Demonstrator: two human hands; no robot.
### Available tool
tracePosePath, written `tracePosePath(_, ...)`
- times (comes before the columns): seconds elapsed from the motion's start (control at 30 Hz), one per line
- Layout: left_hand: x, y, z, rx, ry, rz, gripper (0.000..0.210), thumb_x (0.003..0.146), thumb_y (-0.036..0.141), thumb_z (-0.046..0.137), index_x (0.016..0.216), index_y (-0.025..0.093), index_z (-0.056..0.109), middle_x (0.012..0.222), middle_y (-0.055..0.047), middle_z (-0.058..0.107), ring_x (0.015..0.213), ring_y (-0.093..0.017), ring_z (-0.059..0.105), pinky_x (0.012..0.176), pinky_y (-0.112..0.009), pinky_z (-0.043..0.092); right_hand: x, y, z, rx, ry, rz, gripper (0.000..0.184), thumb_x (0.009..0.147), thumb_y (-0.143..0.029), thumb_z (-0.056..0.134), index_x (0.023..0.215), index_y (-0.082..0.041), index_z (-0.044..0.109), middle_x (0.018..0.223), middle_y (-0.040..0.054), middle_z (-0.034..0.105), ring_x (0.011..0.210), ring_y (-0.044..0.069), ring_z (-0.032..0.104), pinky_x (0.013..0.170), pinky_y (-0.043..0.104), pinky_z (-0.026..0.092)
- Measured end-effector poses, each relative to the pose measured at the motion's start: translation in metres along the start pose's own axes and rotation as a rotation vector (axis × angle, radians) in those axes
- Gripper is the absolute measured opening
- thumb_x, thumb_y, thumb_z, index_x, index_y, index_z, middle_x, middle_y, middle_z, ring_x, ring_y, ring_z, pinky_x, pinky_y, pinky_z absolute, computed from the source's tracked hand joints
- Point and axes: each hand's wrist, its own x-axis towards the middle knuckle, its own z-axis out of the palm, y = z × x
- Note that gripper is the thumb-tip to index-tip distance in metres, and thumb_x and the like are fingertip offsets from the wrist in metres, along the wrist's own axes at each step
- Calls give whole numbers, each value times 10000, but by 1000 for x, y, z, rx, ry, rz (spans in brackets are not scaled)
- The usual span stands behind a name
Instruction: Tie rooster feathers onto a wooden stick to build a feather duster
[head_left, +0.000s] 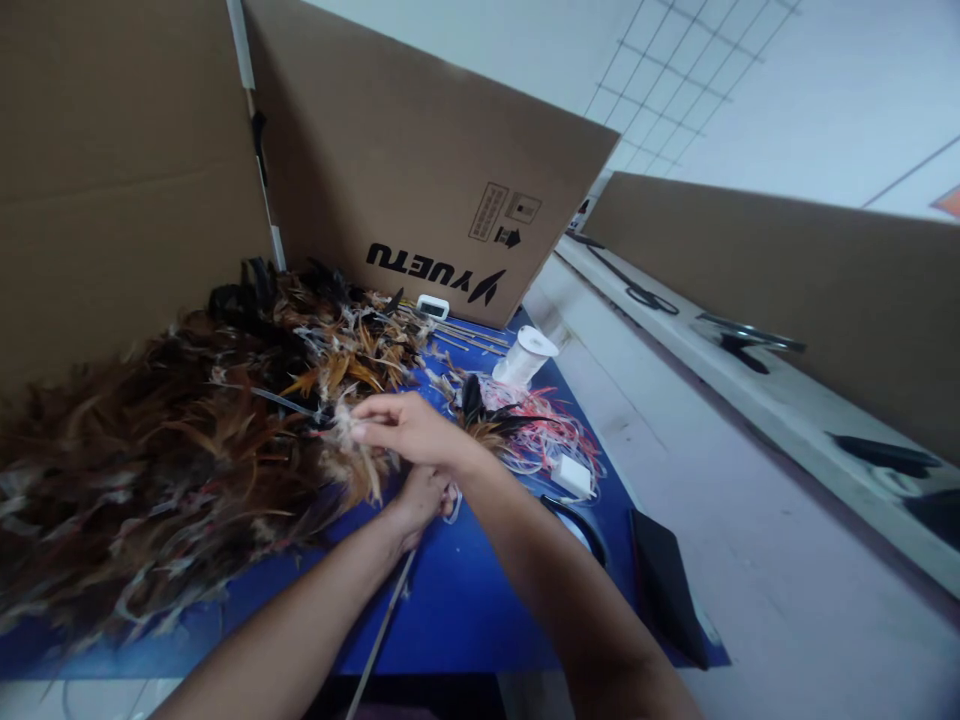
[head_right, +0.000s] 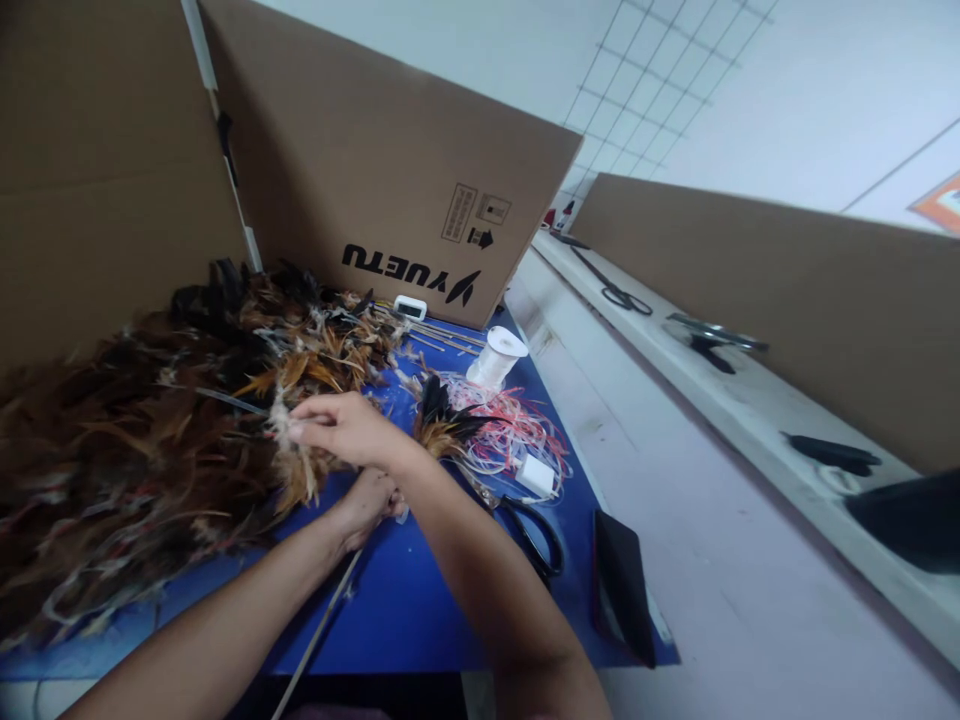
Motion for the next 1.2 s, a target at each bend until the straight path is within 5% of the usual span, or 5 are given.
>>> tracePosePath(0.13, -1, 7, 5, 41, -14, 23, 242, 822, 316, 551, 682, 121, 523, 510, 51, 440, 386, -40, 334, 372, -175, 238, -15, 0, -21, 346, 70, 38, 175, 762, -319, 644, 807, -159, 587, 700, -4, 652, 689, 119, 601, 718, 257, 456)
tracePosePath(0.3, -6, 10, 5, 68, -39, 29, 319, 755, 417, 601, 649, 139, 488, 502, 58, 425, 395, -37, 337, 396, -176, 244, -38, -2, -45, 393, 186, 32, 218, 747, -351, 662, 819, -177, 552, 709, -15, 634, 660, 119, 607, 691, 272, 476)
tracePosePath(0.47, -7, 9, 6, 87, -72, 24, 363, 713, 477, 625, 664, 143, 491, 508, 64, 420, 397, -34, 316, 399, -174, 229, -59, -17, -74, -161, 236, -6, 136, 826, -256, 573, 932, -181, 613, 761, -14, 631, 649, 104, 575, 667, 253, 448)
tracePosePath(0.7, -11, 12, 12, 133, -64, 44, 391, 684, 509, 641, 697, 148, 491, 530, 70, 414, 417, -33, 303, 408, -171, 245, -67, -8, -91, -831, -118, 47, 145, 827, -131, 527, 822, -162, 668, 870, 44, 667, 808, 137, 586, 734, 238, 385)
tracePosePath(1.2, -14, 11, 13, 206, -47, 41, 364, 715, 470, 618, 852, 157, 492, 562, 69, 441, 413, -40, 316, 404, -170, 230, -59, 2, -86, -1007, -328, 252, 140, 781, -152, 548, 780, -166, 688, 794, 41, 665, 706, 124, 552, 606, 202, 337)
